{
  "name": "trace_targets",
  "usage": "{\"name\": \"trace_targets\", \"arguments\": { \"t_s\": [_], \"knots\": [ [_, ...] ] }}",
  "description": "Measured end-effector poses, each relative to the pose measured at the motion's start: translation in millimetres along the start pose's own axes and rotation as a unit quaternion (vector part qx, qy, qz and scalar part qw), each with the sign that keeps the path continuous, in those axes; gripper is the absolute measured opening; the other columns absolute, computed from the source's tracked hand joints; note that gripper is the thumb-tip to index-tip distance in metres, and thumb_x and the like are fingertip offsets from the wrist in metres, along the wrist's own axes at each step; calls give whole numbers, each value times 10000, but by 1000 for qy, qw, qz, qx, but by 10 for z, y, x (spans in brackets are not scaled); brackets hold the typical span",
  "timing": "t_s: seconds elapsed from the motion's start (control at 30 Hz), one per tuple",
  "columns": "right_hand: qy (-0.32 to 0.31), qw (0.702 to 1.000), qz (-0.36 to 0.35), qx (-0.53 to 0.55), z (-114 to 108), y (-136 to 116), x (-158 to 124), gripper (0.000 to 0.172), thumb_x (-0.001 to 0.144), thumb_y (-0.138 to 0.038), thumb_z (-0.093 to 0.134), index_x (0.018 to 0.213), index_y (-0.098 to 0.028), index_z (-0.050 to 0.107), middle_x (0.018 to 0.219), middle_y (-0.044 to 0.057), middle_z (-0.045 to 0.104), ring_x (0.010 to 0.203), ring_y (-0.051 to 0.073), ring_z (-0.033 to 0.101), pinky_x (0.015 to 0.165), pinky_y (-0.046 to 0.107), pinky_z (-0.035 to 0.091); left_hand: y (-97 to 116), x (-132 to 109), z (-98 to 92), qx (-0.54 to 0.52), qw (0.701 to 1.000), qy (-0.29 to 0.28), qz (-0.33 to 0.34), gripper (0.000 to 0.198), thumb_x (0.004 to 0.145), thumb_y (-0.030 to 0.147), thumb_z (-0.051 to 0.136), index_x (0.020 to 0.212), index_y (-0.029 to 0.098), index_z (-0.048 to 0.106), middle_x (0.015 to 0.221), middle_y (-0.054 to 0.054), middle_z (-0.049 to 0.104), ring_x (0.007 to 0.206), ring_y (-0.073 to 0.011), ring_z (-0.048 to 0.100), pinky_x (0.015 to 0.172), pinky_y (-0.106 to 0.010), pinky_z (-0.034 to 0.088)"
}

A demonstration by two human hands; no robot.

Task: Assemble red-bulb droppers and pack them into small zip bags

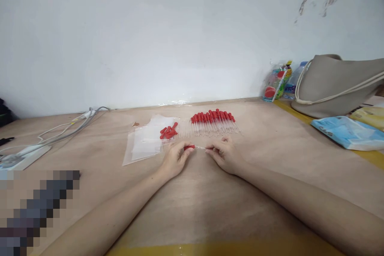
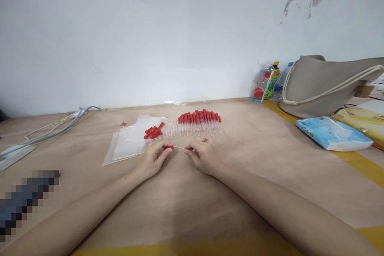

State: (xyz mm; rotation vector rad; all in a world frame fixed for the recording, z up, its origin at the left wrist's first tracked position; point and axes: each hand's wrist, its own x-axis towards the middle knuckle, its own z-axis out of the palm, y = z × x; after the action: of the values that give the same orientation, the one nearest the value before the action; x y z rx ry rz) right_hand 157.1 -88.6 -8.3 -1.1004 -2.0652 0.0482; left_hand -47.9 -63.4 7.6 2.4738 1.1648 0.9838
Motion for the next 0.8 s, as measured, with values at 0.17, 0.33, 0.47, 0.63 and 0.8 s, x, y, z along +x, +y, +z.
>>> {"name": "trace_targets", "arguments": {
  "t_s": [0.17, 0.33, 0.47, 0.63, 0.8],
  "knots": [
    [-10, 999, 3, 30, 20, 46, -11, 143, 840, -289, 495, 797, -213, 608, 682, -35, 643, 563, 83, 517, 757, 300, 281, -31, -17, 13, -52, 998, -1, 23, 171, 838, 303, 483, 845, 191, 613, 801, -21, 663, 754, -163, 583, 763, -318, 421],
    [-43, 998, 12, 47, 0, 120, -8, 165, 839, -312, 492, 811, -242, 639, 688, -33, 662, 562, 98, 513, 775, 333, 250, -21, -43, 2, -51, 997, -27, 56, 156, 835, 285, 500, 844, 195, 627, 803, -11, 664, 752, -145, 582, 753, -294, 425],
    [-43, 999, -7, 3, -55, 77, -3, 188, 842, -291, 469, 803, -232, 644, 692, -19, 659, 569, 102, 504, 755, 337, 229, -28, -43, 24, -13, 995, -36, 91, 161, 841, 294, 500, 831, 205, 633, 763, 0, 665, 699, -133, 568, 795, -314, 405],
    [-28, 996, -56, -62, -69, -29, 1, 248, 853, -240, 408, 747, -189, 626, 663, 6, 633, 578, 106, 483, 708, 324, 204, -40, -51, 49, 16, 994, -27, 101, 186, 837, 312, 501, 849, 175, 626, 731, -32, 635, 701, -148, 556, 698, -286, 434],
    [-28, 993, -80, -80, -16, -30, -1, 261, 859, -234, 380, 736, -172, 602, 645, 4, 614, 536, 97, 434, 661, 302, 187, -44, -67, 59, 5, 991, -38, 132, 187, 845, 296, 487, 856, 157, 611, 719, -33, 614, 688, -138, 554, 722, -289, 453]
  ]
}}
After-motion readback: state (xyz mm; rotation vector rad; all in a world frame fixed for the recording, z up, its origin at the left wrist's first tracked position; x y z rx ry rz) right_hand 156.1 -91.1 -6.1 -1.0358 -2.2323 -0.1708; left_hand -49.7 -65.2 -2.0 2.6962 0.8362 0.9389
